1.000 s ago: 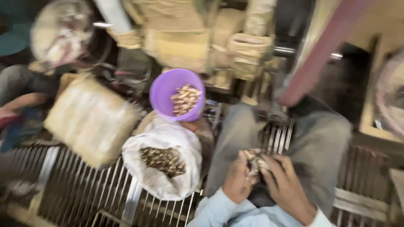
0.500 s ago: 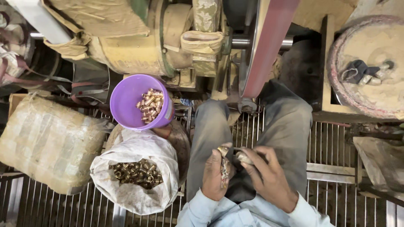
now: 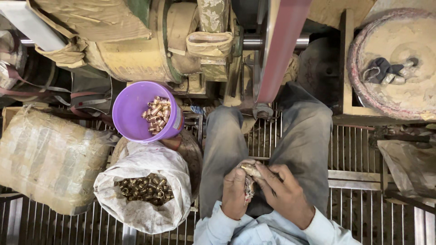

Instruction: The person sits on a metal grate floor and repeatedly picks up small brass-colored metal parts from a white sack. They press each part against a vertical belt sander to smooth its surface, then place the finished part into a purple bucket. The process is repeated continuously.

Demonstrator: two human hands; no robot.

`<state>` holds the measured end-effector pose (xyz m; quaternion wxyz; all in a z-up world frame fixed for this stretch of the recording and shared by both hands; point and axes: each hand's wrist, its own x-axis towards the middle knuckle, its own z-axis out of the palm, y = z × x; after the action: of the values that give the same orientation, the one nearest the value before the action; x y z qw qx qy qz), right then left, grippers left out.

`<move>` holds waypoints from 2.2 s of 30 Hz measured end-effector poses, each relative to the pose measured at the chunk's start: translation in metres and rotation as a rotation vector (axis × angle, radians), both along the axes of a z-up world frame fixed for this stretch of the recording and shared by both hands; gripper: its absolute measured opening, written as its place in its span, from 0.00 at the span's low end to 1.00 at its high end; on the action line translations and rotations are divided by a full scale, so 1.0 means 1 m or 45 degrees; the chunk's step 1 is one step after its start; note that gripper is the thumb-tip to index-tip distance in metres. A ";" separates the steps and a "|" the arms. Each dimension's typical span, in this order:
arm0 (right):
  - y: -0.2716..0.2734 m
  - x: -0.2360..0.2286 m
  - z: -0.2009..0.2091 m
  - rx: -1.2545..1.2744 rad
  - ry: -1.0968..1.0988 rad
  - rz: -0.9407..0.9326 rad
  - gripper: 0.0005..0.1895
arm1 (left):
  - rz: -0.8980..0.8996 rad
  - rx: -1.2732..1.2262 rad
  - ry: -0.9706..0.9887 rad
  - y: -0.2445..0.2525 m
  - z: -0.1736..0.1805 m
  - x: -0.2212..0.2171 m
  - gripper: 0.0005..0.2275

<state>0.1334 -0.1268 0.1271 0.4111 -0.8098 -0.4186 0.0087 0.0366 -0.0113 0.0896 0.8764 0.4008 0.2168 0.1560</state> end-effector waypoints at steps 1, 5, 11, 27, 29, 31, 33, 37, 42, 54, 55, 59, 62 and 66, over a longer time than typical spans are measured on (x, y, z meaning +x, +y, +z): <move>-0.001 -0.001 0.000 0.002 0.026 -0.005 0.22 | 0.005 -0.022 -0.012 0.000 -0.001 -0.001 0.22; -0.001 -0.001 -0.002 0.071 0.095 0.021 0.22 | 0.050 -0.071 -0.044 -0.002 -0.010 -0.003 0.21; 0.001 0.002 -0.010 0.008 0.625 0.038 0.18 | 0.079 0.068 0.066 -0.001 -0.024 -0.007 0.21; -0.004 0.032 -0.002 -0.083 -0.023 0.271 0.22 | 0.052 1.195 0.519 0.073 -0.006 0.012 0.16; -0.003 0.033 -0.007 -0.129 -0.027 0.285 0.23 | -0.034 1.202 0.454 0.062 -0.006 0.015 0.15; -0.002 0.034 -0.012 -0.200 -0.012 0.276 0.22 | -0.186 1.103 0.337 0.052 -0.006 0.016 0.15; -0.001 0.036 -0.017 -0.291 0.019 0.246 0.20 | -0.274 1.082 0.327 0.049 -0.007 0.014 0.15; -0.001 0.039 -0.020 -0.273 -0.004 0.258 0.19 | -0.452 0.935 0.294 0.054 -0.008 0.014 0.15; 0.000 0.044 -0.030 -0.457 -0.163 0.365 0.17 | -0.467 0.938 0.319 0.062 -0.021 0.030 0.14; 0.012 0.079 -0.122 -0.274 -0.019 0.317 0.12 | -0.361 1.084 0.440 0.062 -0.079 0.080 0.10; 0.010 0.075 -0.125 -0.271 -0.002 0.282 0.13 | -0.348 1.121 0.409 0.060 -0.082 0.079 0.10; 0.008 0.073 -0.135 -0.291 0.200 0.202 0.12 | -0.327 1.193 0.326 0.059 -0.093 0.079 0.08; 0.004 0.074 -0.141 -0.187 0.373 0.234 0.10 | -0.325 1.260 0.298 0.057 -0.100 0.078 0.08; 0.006 0.076 -0.149 -0.066 0.641 0.208 0.11 | -0.300 1.297 0.315 0.055 -0.104 0.080 0.09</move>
<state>0.2090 -0.1210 -0.0219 0.4793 -0.7558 -0.3669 0.2536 0.1162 0.0435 -0.0141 0.5504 0.8123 0.1686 0.0935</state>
